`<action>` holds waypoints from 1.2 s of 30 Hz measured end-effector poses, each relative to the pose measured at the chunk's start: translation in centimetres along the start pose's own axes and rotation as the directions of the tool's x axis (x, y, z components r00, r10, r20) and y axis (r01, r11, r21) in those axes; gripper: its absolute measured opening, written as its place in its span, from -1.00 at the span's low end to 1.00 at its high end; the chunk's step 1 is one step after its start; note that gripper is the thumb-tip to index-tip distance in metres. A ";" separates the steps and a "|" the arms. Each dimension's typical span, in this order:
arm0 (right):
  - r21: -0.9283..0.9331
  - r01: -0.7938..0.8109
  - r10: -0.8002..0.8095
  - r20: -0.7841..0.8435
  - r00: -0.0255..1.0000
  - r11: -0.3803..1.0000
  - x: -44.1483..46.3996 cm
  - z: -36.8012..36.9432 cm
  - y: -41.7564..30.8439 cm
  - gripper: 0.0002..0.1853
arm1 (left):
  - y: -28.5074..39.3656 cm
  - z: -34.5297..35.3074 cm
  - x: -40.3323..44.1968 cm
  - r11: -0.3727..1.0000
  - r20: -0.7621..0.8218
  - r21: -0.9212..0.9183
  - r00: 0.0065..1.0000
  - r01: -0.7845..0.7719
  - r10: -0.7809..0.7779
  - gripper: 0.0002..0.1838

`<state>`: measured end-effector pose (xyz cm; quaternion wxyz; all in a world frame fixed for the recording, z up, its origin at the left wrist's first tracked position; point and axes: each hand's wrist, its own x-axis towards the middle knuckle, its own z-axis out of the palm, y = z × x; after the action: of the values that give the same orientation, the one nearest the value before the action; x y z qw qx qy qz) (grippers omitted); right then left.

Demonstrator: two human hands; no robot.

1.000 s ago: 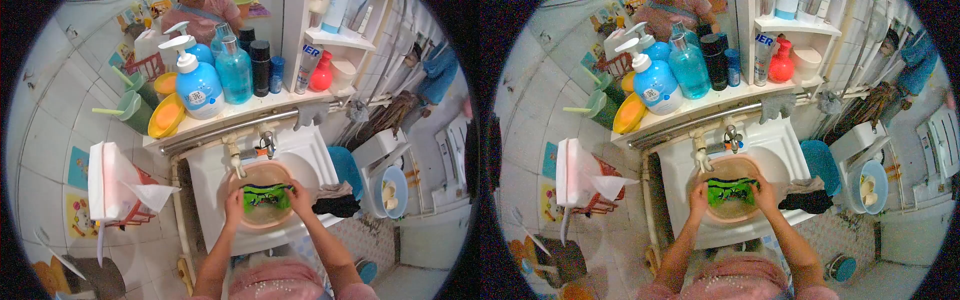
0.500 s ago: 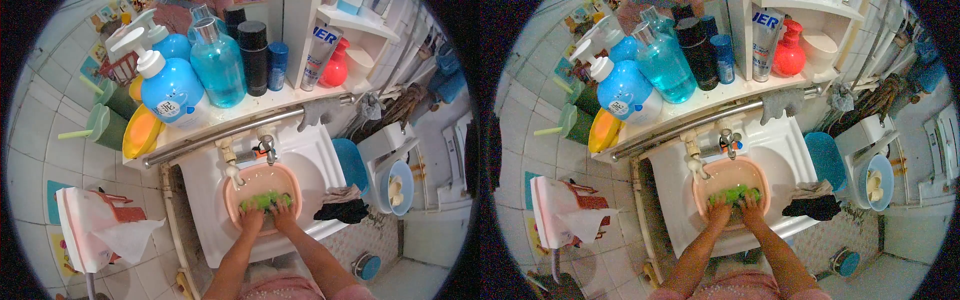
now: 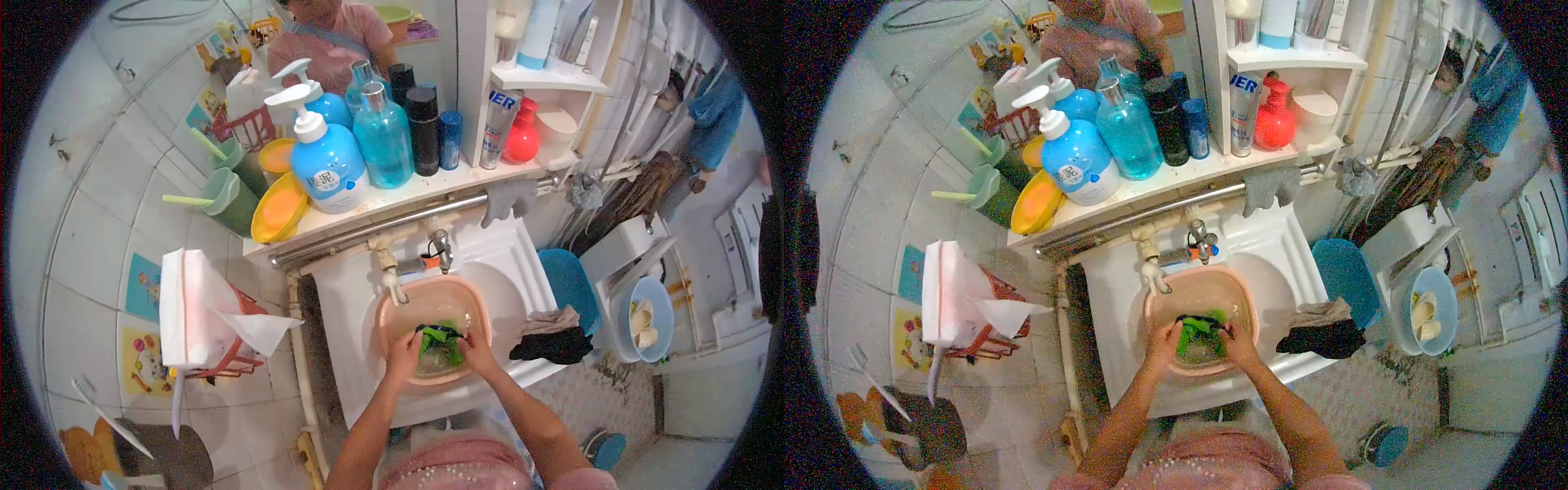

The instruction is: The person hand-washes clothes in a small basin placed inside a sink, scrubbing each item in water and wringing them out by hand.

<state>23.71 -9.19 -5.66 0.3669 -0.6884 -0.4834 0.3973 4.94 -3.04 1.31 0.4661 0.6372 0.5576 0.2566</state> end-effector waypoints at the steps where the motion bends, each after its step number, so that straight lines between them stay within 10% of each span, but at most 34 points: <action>1: 0.126 0.017 -0.017 -0.005 1.000 0.992 0.4 -0.1 -0.7 -0.86 | 1.3 -0.3 0.0 1.000 -0.004 -0.004 1.000 -0.012 0.012 -0.65; 7: 0.564 0.172 -0.121 -0.127 0.985 0.807 -1.4 -0.4 -9.7 -0.72 | 6.8 -0.4 -1.6 0.981 0.047 -0.168 0.993 -0.097 0.106 -0.74; 11: 0.140 0.437 -0.426 -0.103 0.899 0.889 -1.6 -1.5 -9.7 -0.47 | 7.9 -0.3 -3.4 0.966 0.024 -0.056 0.967 -0.252 0.254 -0.76; 18: 0.147 0.076 -0.066 -0.072 0.995 0.986 -1.5 -2.9 -8.3 -0.73 | 5.4 -1.3 -4.5 0.932 -0.075 0.040 0.929 -0.360 0.362 -0.63; 26: 0.358 0.130 -0.135 -0.012 0.991 0.924 -3.0 -6.4 -15.9 -0.80 | 0.7 0.5 -1.1 0.952 0.170 0.053 0.942 -0.300 0.288 0.11; 36: 0.651 0.112 0.003 -0.173 0.985 0.750 -2.0 -8.5 -13.4 -0.82 | 3.0 1.8 1.3 0.995 0.440 -0.090 0.894 -0.043 0.079 -0.06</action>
<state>25.89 -8.61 10.15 0.6354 -0.5307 -0.3007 0.4735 8.24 -2.16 2.87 0.5970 0.6773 0.4061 0.1409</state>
